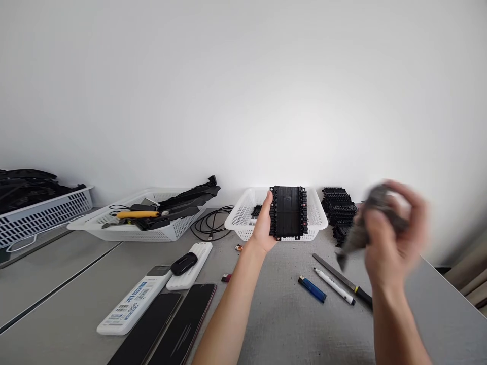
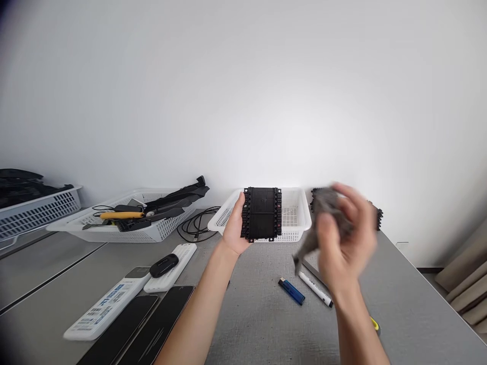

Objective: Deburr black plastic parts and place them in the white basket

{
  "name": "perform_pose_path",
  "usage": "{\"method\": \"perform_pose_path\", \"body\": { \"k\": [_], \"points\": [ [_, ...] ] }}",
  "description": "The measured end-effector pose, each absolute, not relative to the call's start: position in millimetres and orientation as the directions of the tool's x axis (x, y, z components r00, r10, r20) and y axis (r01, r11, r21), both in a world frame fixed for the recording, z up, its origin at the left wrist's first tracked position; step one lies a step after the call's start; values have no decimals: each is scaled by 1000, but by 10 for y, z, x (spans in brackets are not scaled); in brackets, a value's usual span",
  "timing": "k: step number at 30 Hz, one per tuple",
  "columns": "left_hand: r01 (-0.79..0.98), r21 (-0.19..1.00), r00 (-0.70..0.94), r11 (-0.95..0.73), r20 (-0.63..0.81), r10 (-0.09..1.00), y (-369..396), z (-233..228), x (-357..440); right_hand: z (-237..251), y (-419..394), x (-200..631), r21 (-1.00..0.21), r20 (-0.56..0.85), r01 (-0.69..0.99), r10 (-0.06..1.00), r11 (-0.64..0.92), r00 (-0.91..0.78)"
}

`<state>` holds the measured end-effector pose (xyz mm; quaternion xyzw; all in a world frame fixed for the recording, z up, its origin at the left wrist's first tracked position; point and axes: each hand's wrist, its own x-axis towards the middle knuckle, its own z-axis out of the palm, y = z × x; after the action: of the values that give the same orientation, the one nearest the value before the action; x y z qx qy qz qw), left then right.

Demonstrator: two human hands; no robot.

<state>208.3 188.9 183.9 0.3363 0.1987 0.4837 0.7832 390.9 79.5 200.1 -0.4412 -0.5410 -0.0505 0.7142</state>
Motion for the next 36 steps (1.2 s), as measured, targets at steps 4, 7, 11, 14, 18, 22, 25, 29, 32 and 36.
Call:
{"method": "perform_pose_path", "body": {
  "k": [4,7,11,14,18,22,25,29,32,36],
  "points": [
    [-604,734,447,309,-8,895,1883,1837,2091,2046,1103,3821,-659,711,525,674,539,201],
    [-603,734,458,313,-3,889,1874,1845,2121,2009,1261,3796,-670,687,545,699,503,198],
    [-592,741,478,317,6,878,1858,1852,2178,1930,1338,3786,-635,737,577,625,513,256],
    [-581,750,481,316,3,877,1847,1841,2214,1873,1387,3760,-529,812,635,554,563,185],
    [-604,757,383,247,4,924,1850,1803,2259,1776,1462,3693,-429,831,733,549,527,91],
    [-648,734,311,205,9,950,1892,1810,2253,1720,1461,3610,-373,777,799,629,471,-8],
    [-705,698,197,126,22,980,1958,1853,2148,1751,1380,3555,-301,663,827,727,476,-177],
    [-755,650,111,90,-9,994,2041,1882,1949,1849,1252,3549,-340,549,766,777,545,-309],
    [-722,678,157,140,-37,987,2055,1866,1884,1887,1250,3595,-482,657,642,731,596,-185],
    [-647,726,306,233,-33,952,2023,1827,1955,1831,1382,3637,-525,786,585,615,618,56]
  ]
}}
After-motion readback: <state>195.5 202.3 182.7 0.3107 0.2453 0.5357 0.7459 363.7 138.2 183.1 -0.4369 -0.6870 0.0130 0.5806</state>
